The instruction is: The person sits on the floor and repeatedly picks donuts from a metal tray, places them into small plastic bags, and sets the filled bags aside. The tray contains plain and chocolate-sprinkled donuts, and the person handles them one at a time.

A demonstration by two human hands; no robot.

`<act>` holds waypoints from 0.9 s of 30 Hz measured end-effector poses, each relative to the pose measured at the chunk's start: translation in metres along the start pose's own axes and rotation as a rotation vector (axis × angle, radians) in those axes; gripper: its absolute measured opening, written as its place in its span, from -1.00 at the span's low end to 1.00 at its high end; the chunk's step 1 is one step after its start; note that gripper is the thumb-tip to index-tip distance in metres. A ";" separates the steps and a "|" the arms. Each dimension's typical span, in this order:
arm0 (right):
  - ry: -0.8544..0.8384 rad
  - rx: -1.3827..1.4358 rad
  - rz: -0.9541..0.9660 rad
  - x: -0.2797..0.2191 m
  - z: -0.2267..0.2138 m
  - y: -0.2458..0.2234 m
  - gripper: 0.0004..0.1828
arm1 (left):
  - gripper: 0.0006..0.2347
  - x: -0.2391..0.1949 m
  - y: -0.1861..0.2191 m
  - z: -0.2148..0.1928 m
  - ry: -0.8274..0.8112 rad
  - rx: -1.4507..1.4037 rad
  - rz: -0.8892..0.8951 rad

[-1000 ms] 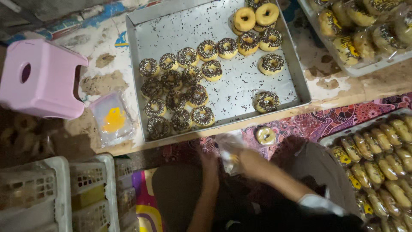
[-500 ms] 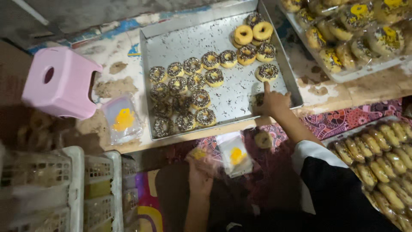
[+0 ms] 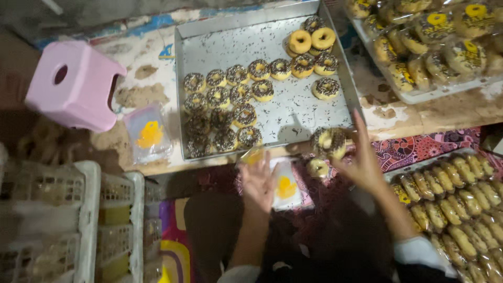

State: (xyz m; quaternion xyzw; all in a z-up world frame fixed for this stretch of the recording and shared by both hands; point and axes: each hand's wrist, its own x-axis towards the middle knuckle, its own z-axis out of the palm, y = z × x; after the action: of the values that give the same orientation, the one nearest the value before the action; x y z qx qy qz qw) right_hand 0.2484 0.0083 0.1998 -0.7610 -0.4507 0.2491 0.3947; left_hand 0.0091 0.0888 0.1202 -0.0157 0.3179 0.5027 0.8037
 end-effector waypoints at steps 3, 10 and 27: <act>0.038 0.533 -0.353 -0.060 0.031 -0.008 0.36 | -0.47 -0.005 -0.021 0.018 -0.217 -0.161 -0.096; 0.171 0.665 -0.248 -0.080 0.060 0.011 0.32 | -0.62 -0.021 -0.030 0.009 -0.187 0.250 -0.046; 0.135 -0.151 -0.326 -0.082 0.053 -0.022 0.39 | -0.64 -0.036 -0.063 0.018 -0.003 0.250 -0.033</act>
State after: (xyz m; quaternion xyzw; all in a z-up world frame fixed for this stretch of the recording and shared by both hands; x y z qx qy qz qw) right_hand 0.1606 -0.0382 0.1898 -0.7203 -0.5579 0.0958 0.4009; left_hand 0.0588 0.0351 0.1352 0.0803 0.3765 0.4458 0.8081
